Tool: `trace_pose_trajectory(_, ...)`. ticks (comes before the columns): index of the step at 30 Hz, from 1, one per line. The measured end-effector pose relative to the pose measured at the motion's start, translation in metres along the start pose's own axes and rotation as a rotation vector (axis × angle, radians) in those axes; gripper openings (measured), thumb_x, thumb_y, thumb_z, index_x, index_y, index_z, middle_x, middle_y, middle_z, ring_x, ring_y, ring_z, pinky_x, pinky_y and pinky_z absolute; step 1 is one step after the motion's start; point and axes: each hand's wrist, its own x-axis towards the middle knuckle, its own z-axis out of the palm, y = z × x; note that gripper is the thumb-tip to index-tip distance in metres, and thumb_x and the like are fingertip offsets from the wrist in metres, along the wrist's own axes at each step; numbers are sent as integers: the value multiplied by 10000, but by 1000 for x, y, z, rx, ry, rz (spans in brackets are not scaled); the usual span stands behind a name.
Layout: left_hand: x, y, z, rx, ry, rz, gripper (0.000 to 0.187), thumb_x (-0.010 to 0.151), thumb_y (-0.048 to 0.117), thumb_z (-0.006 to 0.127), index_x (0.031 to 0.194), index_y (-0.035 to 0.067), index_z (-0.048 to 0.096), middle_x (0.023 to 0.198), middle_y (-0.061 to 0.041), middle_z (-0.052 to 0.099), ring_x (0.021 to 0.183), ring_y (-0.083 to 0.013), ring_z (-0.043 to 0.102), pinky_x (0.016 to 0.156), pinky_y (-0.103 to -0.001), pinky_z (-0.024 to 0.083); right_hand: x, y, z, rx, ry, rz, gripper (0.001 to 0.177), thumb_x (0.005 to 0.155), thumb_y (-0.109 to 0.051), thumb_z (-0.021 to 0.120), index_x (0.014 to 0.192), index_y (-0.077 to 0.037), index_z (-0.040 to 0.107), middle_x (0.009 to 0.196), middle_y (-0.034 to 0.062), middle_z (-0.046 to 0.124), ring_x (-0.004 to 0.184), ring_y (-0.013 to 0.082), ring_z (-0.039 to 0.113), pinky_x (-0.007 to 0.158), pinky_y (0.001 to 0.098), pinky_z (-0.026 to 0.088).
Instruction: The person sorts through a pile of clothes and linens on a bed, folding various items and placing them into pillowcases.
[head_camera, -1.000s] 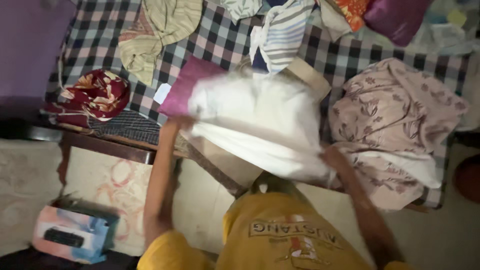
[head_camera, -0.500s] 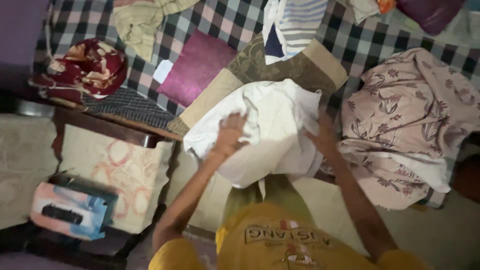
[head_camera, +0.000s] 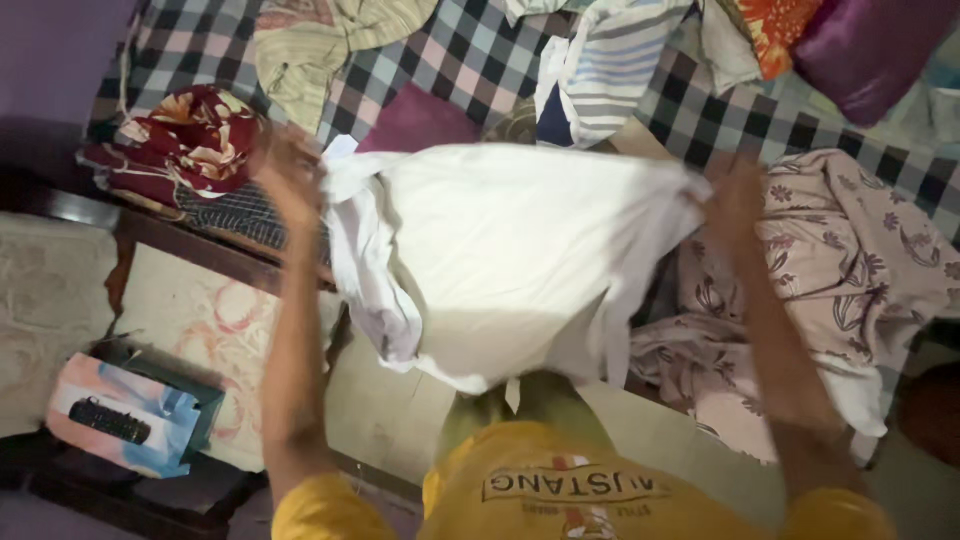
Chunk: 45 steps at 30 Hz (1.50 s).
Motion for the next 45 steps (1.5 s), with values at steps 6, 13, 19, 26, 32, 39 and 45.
trace_pose_trajectory(6,45,184,160,948,-174,531,720,895,394,707,1464,50,432,1368,-156,443,1219,-294,447,980,-424,391,71,-76,-204,639,210,97,78,1074,21,603,1075,-33,548,967,84,613,765,169,548,647,308,445)
trace_pose_trajectory(13,-123,1,346,870,-1103,357,1085,683,292,946,1555,145,318,1655,-156,291,1539,-386,285,1281,-523,215,16,-205,-276,456,-149,-476,373,704,25,580,1075,41,611,999,176,638,922,246,638,783,371,520)
trace_pose_trajectory(19,-169,-155,251,1009,-1282,187,615,809,239,843,1347,51,609,1293,-230,642,1260,-404,560,1096,-480,405,-54,-149,-318,521,7,-137,279,791,-27,589,1066,18,610,986,152,629,924,238,628,841,381,507)
trace_pose_trajectory(26,-3,-95,88,1713,-567,204,272,719,272,817,857,43,766,820,-228,686,790,-408,650,730,-516,504,-52,-11,-293,600,215,236,181,892,-88,600,1055,-8,608,971,125,619,926,228,617,909,393,492)
trace_pose_trajectory(32,68,144,167,1266,-265,928,178,962,-86,616,1071,13,716,947,-98,638,820,-210,581,708,-364,482,38,98,-209,928,405,464,128,979,-140,610,1045,-31,607,958,101,610,929,220,607,966,403,480)
trace_pose_trajectory(39,-45,232,170,744,-51,349,177,958,179,675,1086,72,735,1122,-26,718,706,-159,609,589,-322,472,2,129,-146,1385,504,381,151,1080,-200,621,1034,-57,606,942,73,600,931,210,595,1034,415,465)
trace_pose_trajectory(45,-167,161,27,414,14,99,335,1024,240,709,1219,-31,686,1284,-152,691,1154,-239,666,1052,-371,532,-135,100,-154,1741,392,115,225,1167,-252,631,1025,-80,604,929,49,591,934,201,585,1092,425,453)
